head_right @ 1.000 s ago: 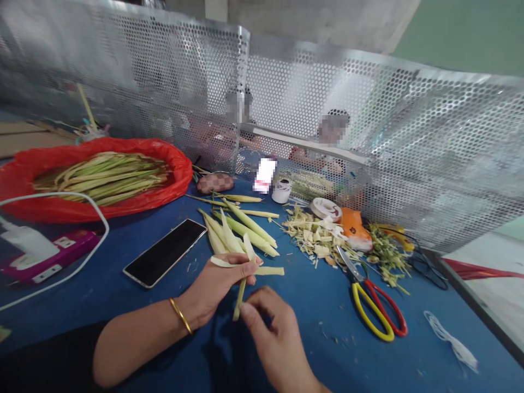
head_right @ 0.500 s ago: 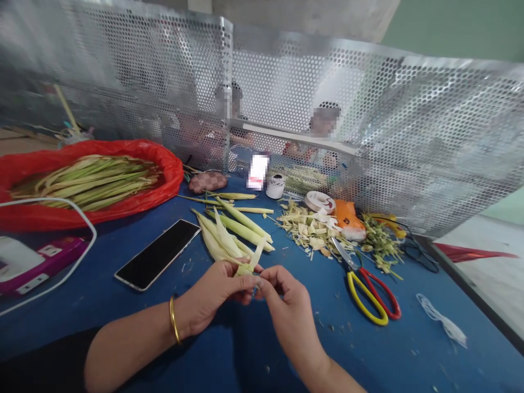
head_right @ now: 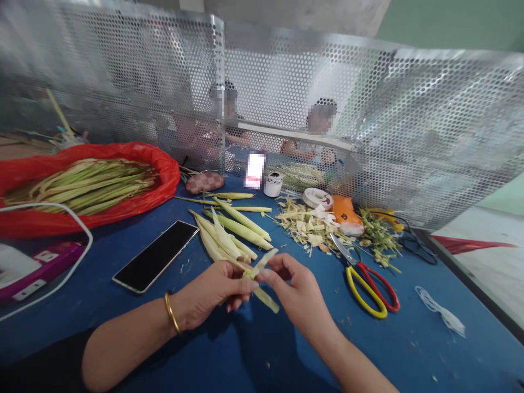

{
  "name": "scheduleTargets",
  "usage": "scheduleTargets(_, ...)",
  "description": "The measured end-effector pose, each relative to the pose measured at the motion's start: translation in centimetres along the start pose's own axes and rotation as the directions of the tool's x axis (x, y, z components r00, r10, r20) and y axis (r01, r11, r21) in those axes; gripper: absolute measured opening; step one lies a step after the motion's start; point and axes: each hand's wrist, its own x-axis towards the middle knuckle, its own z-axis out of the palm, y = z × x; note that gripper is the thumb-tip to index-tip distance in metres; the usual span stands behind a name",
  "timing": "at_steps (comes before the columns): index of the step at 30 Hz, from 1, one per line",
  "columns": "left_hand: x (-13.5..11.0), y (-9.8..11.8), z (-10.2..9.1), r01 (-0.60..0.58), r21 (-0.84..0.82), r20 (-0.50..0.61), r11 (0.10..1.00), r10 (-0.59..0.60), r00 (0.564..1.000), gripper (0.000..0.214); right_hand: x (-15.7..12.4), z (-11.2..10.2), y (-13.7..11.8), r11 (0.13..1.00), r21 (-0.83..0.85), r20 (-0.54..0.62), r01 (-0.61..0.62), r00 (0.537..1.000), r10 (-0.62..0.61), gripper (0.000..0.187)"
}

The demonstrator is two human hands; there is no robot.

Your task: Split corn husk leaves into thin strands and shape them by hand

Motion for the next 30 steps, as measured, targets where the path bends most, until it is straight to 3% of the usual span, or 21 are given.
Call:
scheduleTargets(3, -0.1, -0.3, 0.2, 0.033, 0.052, 0.099, 0.998, -0.038, 0.994, 0.05, -0.1, 0.8, 0.0, 0.983, 0.183, -0.037, -0.031, 0.999, 0.039, 0.025)
scheduleTargets(5, -0.1, -0.5, 0.3, 0.014, 0.07, 0.106, 0.997, -0.022, 0.994, 0.054, -0.2, 1.2, -0.1, 0.973, 0.224, -0.046, -0.05, 0.997, 0.062, 0.028)
scheduleTargets(10, -0.2, -0.4, 0.6, 0.01, 0.119, 0.043, 0.993, -0.015, 0.999, 0.039, -0.3, 1.5, 0.5, 0.987, 0.156, -0.121, -0.037, 0.991, 0.057, 0.026)
scheduleTargets(15, -0.5, 0.2, 0.9, -0.035, 0.192, 0.053, 0.981, 0.025, 0.998, 0.019, -0.4, 1.4, 1.4, 0.994, 0.105, -0.178, -0.042, 0.982, 0.06, 0.024)
scheduleTargets(19, -0.7, 0.4, 1.0, -0.111, 0.224, 0.115, 0.968, 0.087, 0.99, 0.026, -0.4, 1.3, 1.5, 0.994, 0.097, -0.203, -0.042, 0.977, 0.061, 0.022)
scheduleTargets(27, -0.7, 0.2, 0.8, -0.15, 0.3, 0.145, 0.942, 0.111, 0.983, 0.029, 0.1, 1.3, 1.6, 0.983, 0.174, -0.212, -0.058, 0.973, 0.095, 0.024)
scheduleTargets(30, -0.6, -0.2, 0.9, -0.15, 0.326, 0.145, 0.934, 0.107, 0.984, 0.03, 0.3, 1.0, 1.7, 0.992, 0.103, -0.185, -0.074, 0.978, 0.093, 0.021)
